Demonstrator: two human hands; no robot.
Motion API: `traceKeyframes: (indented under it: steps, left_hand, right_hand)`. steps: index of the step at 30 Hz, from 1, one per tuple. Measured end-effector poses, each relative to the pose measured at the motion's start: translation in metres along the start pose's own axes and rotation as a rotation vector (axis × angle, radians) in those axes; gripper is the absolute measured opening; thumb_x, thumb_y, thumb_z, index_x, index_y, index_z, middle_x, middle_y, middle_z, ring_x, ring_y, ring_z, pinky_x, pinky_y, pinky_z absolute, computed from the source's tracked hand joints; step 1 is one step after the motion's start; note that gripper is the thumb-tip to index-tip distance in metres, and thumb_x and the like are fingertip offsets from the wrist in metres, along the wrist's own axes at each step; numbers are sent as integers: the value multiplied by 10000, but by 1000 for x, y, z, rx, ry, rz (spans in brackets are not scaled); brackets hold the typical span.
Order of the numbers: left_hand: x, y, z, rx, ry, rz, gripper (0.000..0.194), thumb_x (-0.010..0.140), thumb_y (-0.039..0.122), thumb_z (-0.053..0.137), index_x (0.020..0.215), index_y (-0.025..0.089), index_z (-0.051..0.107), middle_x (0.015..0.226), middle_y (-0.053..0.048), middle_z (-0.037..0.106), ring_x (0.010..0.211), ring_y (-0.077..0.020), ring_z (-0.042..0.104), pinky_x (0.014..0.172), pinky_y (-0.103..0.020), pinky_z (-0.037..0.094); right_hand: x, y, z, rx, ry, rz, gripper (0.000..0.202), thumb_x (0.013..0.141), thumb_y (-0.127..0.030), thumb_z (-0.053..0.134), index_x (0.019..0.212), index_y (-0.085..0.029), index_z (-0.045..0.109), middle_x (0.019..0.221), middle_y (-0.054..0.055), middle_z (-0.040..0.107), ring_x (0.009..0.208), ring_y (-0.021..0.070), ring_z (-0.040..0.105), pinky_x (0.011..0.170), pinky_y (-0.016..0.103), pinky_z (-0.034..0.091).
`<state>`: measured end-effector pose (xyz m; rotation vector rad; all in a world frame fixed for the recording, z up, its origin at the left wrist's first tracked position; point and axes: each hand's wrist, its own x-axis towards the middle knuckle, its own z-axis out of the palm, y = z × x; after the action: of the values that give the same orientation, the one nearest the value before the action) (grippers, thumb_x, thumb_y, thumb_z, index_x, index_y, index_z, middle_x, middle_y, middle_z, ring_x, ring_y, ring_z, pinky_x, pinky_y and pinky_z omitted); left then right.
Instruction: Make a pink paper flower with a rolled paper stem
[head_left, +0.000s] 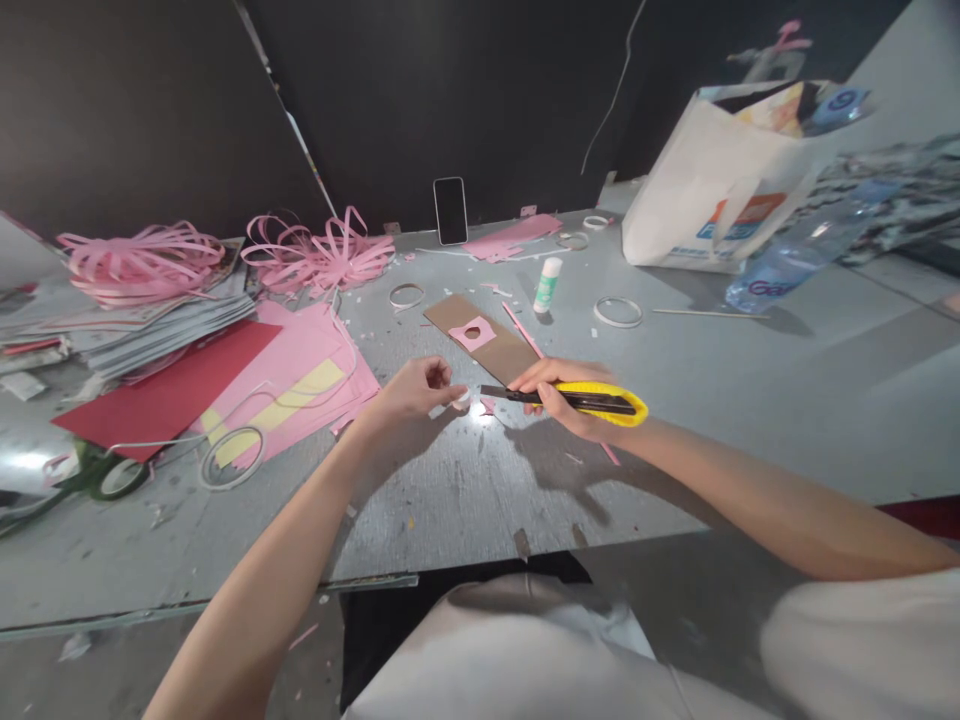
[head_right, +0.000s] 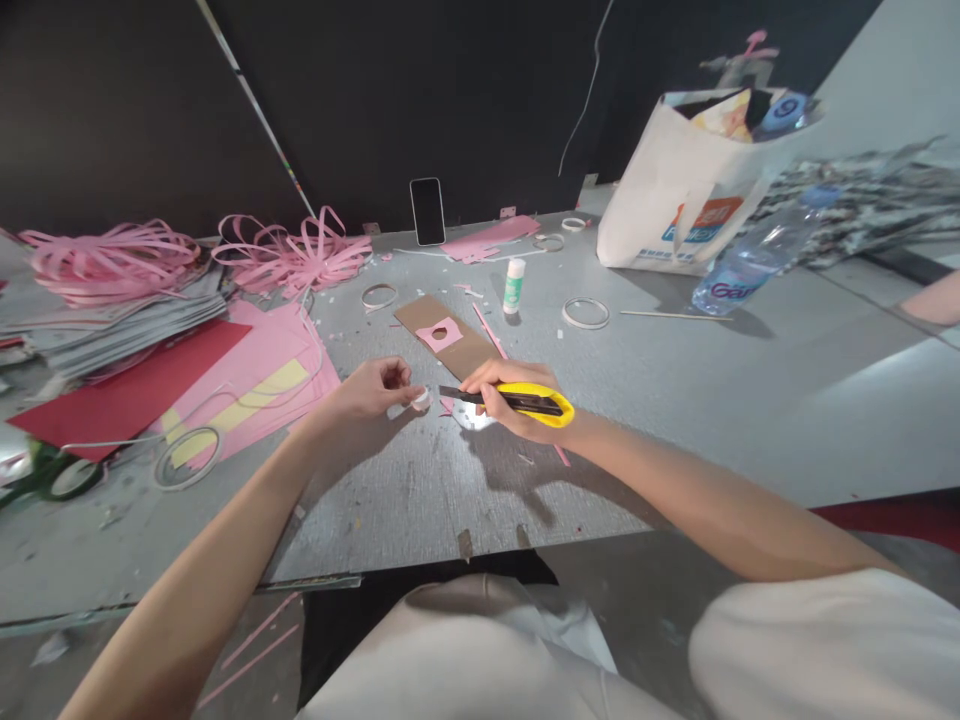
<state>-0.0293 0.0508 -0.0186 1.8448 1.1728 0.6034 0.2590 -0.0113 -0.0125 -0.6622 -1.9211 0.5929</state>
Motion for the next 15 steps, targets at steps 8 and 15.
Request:
traceKeyframes:
  steps: [8, 15]
  left_hand:
    - [-7, 2, 0, -88, -70, 6, 193, 911, 390, 753, 969, 206, 754, 913, -73, 755, 802, -195, 654, 720, -323, 473]
    - [-26, 22, 5, -140, -12, 5, 146, 937, 357, 750, 959, 214, 765, 957, -85, 781, 848, -202, 686, 745, -320, 501]
  right_hand:
    - [-3, 4, 3, 22, 5, 43, 201, 1090, -302, 629, 1038, -177, 779, 1047, 104, 835, 786, 153, 794, 702, 241, 654]
    - [-2, 2, 0, 9, 11, 79, 205, 1086, -311, 648, 1065, -169, 794, 1050, 94, 834, 715, 121, 764, 679, 211, 640]
